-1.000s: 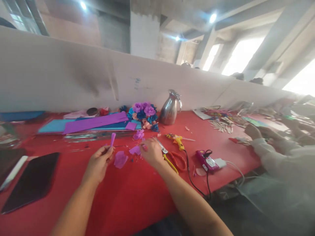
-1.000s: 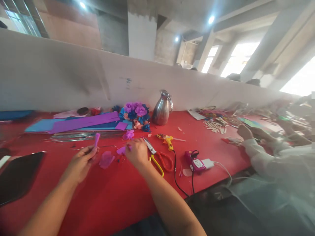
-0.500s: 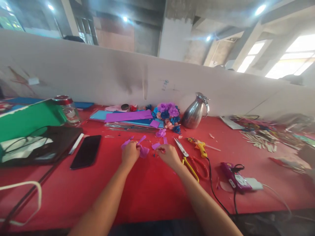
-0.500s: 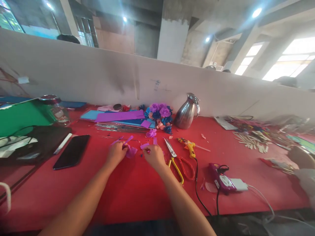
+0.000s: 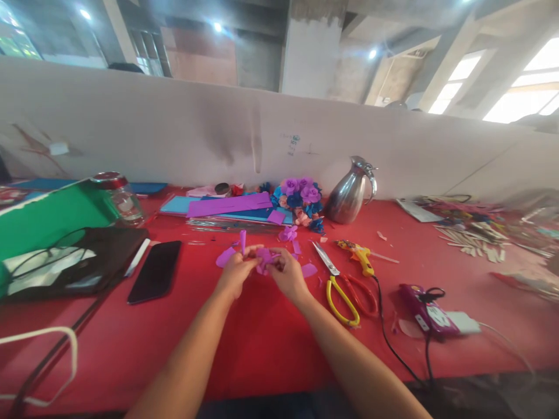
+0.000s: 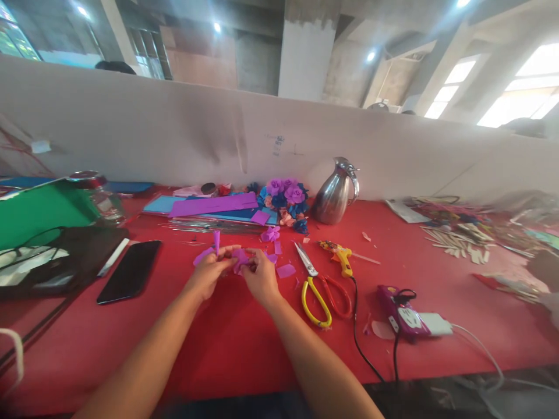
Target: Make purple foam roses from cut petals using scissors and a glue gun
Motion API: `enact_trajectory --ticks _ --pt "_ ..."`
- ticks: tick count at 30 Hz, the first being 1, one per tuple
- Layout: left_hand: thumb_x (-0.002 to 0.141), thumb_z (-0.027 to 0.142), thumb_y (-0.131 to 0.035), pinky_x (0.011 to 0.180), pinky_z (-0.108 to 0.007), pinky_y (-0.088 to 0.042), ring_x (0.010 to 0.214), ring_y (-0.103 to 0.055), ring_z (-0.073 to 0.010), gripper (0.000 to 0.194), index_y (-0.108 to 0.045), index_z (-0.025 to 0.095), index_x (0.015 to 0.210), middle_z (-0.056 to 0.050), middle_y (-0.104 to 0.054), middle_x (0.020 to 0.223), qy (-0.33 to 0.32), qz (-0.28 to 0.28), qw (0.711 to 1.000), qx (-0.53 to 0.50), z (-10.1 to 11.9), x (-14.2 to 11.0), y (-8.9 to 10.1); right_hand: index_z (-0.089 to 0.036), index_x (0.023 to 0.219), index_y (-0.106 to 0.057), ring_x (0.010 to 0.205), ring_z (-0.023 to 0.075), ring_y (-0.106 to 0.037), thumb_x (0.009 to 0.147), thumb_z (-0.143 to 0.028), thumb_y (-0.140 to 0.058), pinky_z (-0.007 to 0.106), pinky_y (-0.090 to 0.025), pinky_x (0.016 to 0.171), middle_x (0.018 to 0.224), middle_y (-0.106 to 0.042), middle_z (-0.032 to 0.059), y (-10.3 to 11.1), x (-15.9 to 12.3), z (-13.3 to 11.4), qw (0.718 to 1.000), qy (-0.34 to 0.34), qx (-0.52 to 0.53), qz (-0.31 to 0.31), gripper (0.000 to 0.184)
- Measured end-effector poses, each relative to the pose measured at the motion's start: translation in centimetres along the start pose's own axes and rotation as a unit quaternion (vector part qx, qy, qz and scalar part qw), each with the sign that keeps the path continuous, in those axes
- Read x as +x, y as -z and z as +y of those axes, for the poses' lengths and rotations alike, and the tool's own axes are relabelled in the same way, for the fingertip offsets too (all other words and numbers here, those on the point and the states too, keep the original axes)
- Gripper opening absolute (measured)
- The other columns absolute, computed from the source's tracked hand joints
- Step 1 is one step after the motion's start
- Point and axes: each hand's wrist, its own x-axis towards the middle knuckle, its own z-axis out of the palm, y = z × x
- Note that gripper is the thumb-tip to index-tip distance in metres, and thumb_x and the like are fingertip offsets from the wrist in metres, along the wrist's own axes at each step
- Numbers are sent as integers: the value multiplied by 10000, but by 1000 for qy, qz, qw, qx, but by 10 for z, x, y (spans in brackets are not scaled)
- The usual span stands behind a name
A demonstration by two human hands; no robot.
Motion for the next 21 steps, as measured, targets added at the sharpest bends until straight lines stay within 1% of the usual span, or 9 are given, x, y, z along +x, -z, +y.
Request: enact_trajectory --ticks 4,7,9,10,11,13,15,18,21 --pt "567 286 -754 528 -232 -370 549 -516 -117 253 -713 172 789 -6 -631 640 21 -62 997 30 5 -4 -2 -175 1118 -529 548 121 -575 680 -133 -555 211 -425 518 639 -622 -51 14 -6 -9 998 -2 -41 -47 441" --pt "506 298 -798 529 -230 -354 572 -516 -126 221 -695 169 653 -18 -645 636 26 -110 991 65 6 -5 0 -204 1101 -576 624 121 -611 732 -196 -578 223 -460 584 763 -678 -19 47 -13 -7 992 28 -111 -50 369" --pt "494 313 -800 486 -220 -307 516 -475 -108 232 -684 168 632 -7 -622 597 47 -116 990 67 6 -5 1 -216 1003 -628 694 141 -632 774 -253 -570 255 -480 643 835 -694 12 87 -18 -2 976 8 -213 51 239" --pt "491 313 -798 459 -215 -267 468 -429 -90 236 -676 167 631 7 -591 555 63 -110 990 64 6 -5 1 -218 950 -638 707 156 -635 775 -268 -570 275 -481 655 840 -693 24 110 -19 1 947 -31 -288 137 194" --pt "489 305 -793 438 -212 -221 420 -370 -70 235 -665 166 630 27 -546 506 79 -102 990 62 6 -5 1 -194 931 -634 767 193 -638 770 -256 -571 318 -477 690 891 -687 74 133 -20 6 928 -57 -320 181 183" --pt "489 270 -780 423 -212 -151 365 -270 -45 222 -633 168 621 65 -453 435 104 -90 989 60 5 -5 2 -177 882 -620 911 275 -618 728 -243 -618 395 -447 756 952 -658 150 175 -19 16 902 -89 -358 225 168" --pt "501 237 -759 420 -213 -120 346 -231 -39 202 -602 174 612 85 -395 404 118 -94 986 67 5 -6 1 -179 811 -604 911 313 -614 659 -240 -691 409 -433 738 887 -653 159 203 -15 27 888 -113 -381 233 185" --pt "521 199 -730 412 -215 -101 334 -214 -40 184 -563 186 599 96 -366 393 128 -100 983 90 4 -8 0 -183 757 -585 844 303 -628 647 -272 -706 369 -419 663 815 -653 141 218 -8 41 870 -145 -416 221 186" --pt "548 173 -711 401 -212 -99 323 -213 -41 207 -506 195 572 105 -340 380 125 -69 984 102 3 -8 0 -197 674 -569 745 260 -635 682 -298 -656 319 -387 579 710 -645 112 221 -1 49 849 -179 -456 200 133"
